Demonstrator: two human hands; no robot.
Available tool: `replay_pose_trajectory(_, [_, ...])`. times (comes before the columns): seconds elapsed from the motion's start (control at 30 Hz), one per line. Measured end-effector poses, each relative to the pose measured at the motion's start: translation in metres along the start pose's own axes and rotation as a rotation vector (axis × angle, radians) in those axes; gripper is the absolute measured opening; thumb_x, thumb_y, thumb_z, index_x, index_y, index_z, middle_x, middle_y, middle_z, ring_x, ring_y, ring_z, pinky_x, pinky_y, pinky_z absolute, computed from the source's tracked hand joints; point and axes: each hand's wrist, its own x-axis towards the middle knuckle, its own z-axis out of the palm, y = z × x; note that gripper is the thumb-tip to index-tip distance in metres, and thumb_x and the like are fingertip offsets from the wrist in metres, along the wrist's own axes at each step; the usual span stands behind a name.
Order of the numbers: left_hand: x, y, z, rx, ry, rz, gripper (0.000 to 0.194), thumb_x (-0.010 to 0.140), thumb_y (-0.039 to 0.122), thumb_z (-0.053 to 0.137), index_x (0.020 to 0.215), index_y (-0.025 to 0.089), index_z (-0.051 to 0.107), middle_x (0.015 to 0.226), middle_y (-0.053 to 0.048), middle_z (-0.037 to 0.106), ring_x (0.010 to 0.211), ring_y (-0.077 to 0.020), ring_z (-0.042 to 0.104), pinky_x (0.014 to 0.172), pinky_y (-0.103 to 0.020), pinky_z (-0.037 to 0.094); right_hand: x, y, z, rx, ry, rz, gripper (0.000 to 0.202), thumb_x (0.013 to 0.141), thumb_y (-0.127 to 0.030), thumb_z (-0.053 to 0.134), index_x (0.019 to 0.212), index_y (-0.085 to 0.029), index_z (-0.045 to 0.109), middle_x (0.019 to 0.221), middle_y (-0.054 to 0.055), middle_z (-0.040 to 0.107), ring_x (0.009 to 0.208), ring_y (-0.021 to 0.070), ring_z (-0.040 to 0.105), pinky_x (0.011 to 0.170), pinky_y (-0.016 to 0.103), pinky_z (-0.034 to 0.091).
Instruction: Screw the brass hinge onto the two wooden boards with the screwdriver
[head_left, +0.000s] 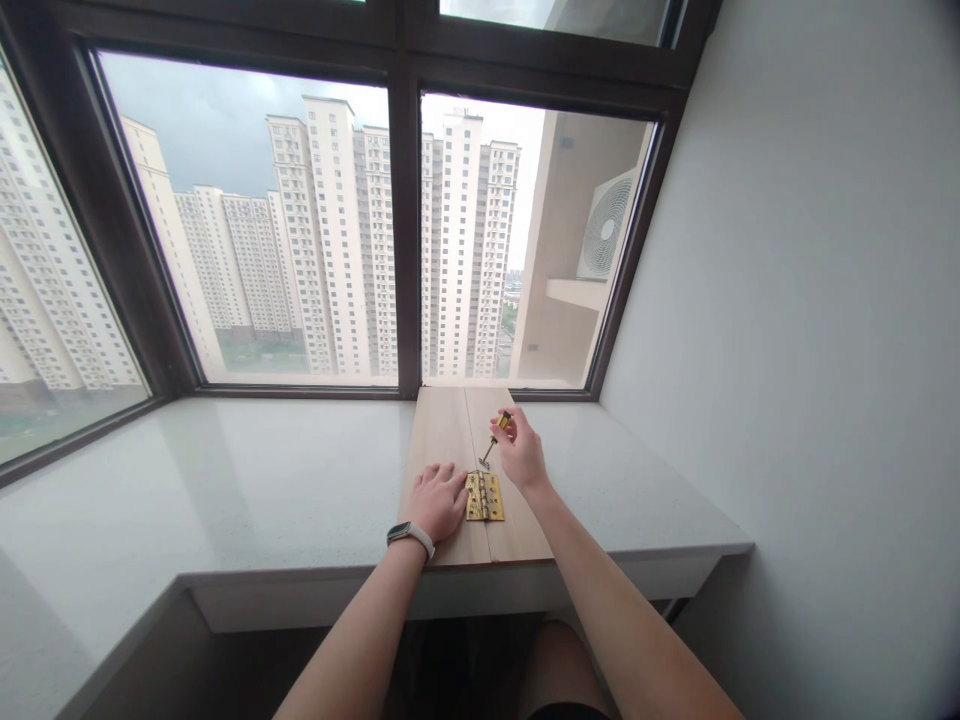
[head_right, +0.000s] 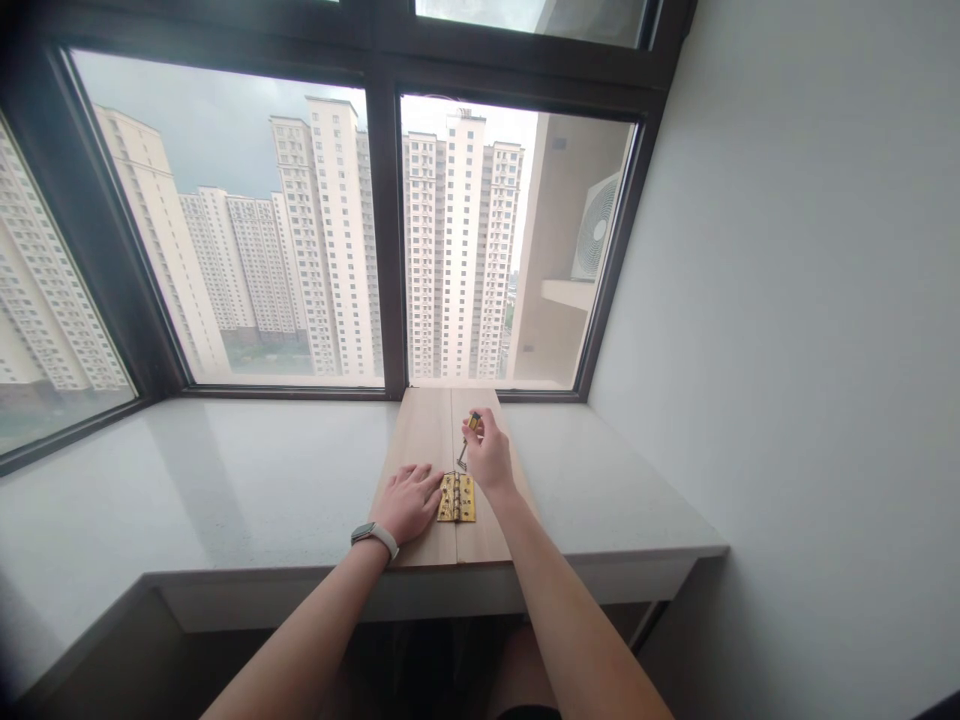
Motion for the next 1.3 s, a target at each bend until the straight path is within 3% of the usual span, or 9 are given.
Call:
replay_pose_trajectory(0.23, [-0.001,-0.001,0.001,-0.005,0.007,-0.001,0.049,0.105,0.051,0.033,0.148,0.039,0.054,0.156,-0.004,0.051,0.141,-0.0335,0.041,0.113,-0.05,0.036,-0.003,0.041,0.006,0.04,0.081,0.105,0.026,0.09,-0.045,0.064,0.108,-0.027,0.06,0.104,0.007,0.078,0.086,0.0244,0.075,0.078,0.038,0.06])
replay_pose_trajectory(0.4, [0.0,-0.002,0.002,-0.006,0.011,0.01,0.05,0.105,0.052,0.033,0.149,0.039,0.054,0.155,-0.004,0.051,0.142,-0.0342,0.041,0.113,-0.051,0.036,-0.003,0.052,0.012,0.082,0.078,0.114,0.027,0.09,-0.047,0.064,0.108,-0.027,0.059,0.105,0.007,0.078,0.086,0.0244,0.076,0.079,0.038,0.061])
replay_pose_trajectory(1.07, [0.0,-0.002,0.002,-0.02,0.007,0.007,0.051,0.105,0.052,0.033,0.15,0.037,0.052,0.156,-0.005,0.05,0.142,-0.0334,0.04,0.114,-0.051,0.035,-0.005,0.018,0.019,0.138,0.101,0.032,0.027,0.092,-0.046,0.066,0.109,-0.026,0.061,0.1,0.007,0.078,0.084,0.0239,0.076,0.08,0.039,0.062])
replay_pose_trajectory(1.3, [0.0,-0.001,0.002,-0.011,0.015,0.001,0.048,0.105,0.051,0.035,0.147,0.037,0.055,0.156,-0.004,0.05,0.142,-0.0333,0.04,0.115,-0.052,0.035,-0.01,0.013,0.021,0.126,0.043,0.018,0.025,0.094,-0.046,0.064,0.11,-0.026,0.062,0.102,0.007,0.078,0.085,0.0235,0.075,0.079,0.037,0.062])
